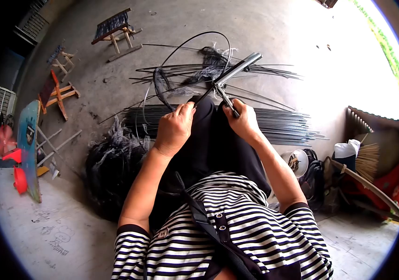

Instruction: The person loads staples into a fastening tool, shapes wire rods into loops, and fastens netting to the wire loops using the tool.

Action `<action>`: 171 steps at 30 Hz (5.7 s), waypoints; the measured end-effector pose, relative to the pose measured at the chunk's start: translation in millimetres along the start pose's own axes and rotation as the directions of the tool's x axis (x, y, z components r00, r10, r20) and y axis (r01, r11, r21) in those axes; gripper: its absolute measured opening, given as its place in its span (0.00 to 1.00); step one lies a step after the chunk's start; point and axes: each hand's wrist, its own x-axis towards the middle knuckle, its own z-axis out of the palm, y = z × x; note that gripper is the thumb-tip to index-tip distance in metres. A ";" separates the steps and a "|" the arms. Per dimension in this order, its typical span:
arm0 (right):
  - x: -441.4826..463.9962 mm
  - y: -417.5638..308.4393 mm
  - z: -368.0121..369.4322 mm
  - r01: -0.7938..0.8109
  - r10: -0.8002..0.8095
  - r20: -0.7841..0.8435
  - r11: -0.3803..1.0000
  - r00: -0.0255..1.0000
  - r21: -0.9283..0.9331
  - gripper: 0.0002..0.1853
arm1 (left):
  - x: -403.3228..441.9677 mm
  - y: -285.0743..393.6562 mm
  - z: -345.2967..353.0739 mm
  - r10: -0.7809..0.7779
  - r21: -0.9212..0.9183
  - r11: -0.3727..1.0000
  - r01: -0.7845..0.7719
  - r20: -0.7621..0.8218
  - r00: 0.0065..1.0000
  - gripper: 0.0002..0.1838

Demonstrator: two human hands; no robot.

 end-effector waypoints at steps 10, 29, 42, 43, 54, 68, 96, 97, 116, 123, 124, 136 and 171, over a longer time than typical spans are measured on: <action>-2.2 -8.9 -22.9 0.125 -0.132 -0.027 0.977 0.991 -0.174 0.13 | 3.3 -3.5 9.0 0.064 0.114 0.992 -0.058 -0.048 0.997 0.07; -48.6 -17.0 -23.8 -0.233 -0.277 0.350 0.379 0.895 0.896 0.23 | 18.6 32.3 28.7 -0.289 -0.490 0.821 0.292 0.083 0.954 0.12; -78.5 -16.1 -70.8 -0.257 0.176 0.188 0.707 0.966 0.659 0.05 | 14.2 16.7 24.5 -0.347 -0.264 0.902 0.343 0.030 0.937 0.09; -75.0 -10.4 -68.7 -0.232 0.166 0.166 0.776 0.972 0.587 0.05 | 14.4 22.4 24.5 -0.241 -0.205 0.953 0.222 -0.074 0.968 0.07; -46.9 -45.7 -36.5 -0.029 0.013 0.136 0.993 0.991 0.114 0.17 | 21.8 28.1 3.7 -0.297 -0.420 0.874 0.243 -0.069 0.952 0.06; -45.5 -40.6 -40.9 -0.038 0.019 0.212 0.996 0.977 0.083 0.18 | 13.2 40.1 -3.5 -0.482 -0.716 0.480 0.507 0.268 0.834 0.09; -33.0 -47.0 -40.6 0.058 -0.049 0.259 0.998 0.965 -0.027 0.16 | 20.7 25.4 14.3 0.008 -0.006 1.000 -0.010 -0.196 0.981 0.07; -29.2 -50.7 -45.0 0.082 -0.067 0.266 0.996 0.962 -0.044 0.15 | 22.6 22.0 14.0 0.025 -0.009 1.000 -0.028 -0.198 0.980 0.07; 18.1 -14.1 -4.8 0.061 -0.055 0.268 0.998 0.962 -0.013 0.13 | 23.1 0.0 23.6 -0.081 0.003 0.997 0.082 -0.083 0.993 0.05; 22.6 2.5 22.8 0.137 -0.134 0.086 0.990 0.987 -0.023 0.12 | 25.1 1.2 25.3 -0.119 0.015 0.993 0.121 -0.117 0.986 0.05; 23.6 2.8 25.9 0.145 -0.142 0.066 0.989 0.988 -0.032 0.12 | 24.9 0.2 26.5 -0.124 0.026 0.991 0.129 -0.125 0.984 0.05; 3.7 -68.2 -40.1 0.037 0.044 0.367 0.976 0.929 -0.213 0.15 | 32.9 -15.9 9.2 0.118 0.278 0.959 -0.060 -0.194 0.974 0.04; 48.4 3.9 -1.2 0.157 -0.286 0.219 0.870 0.933 0.468 0.11 | -235.6 -198.0 -199.9 -0.301 0.417 0.231 0.879 -0.829 0.472 0.25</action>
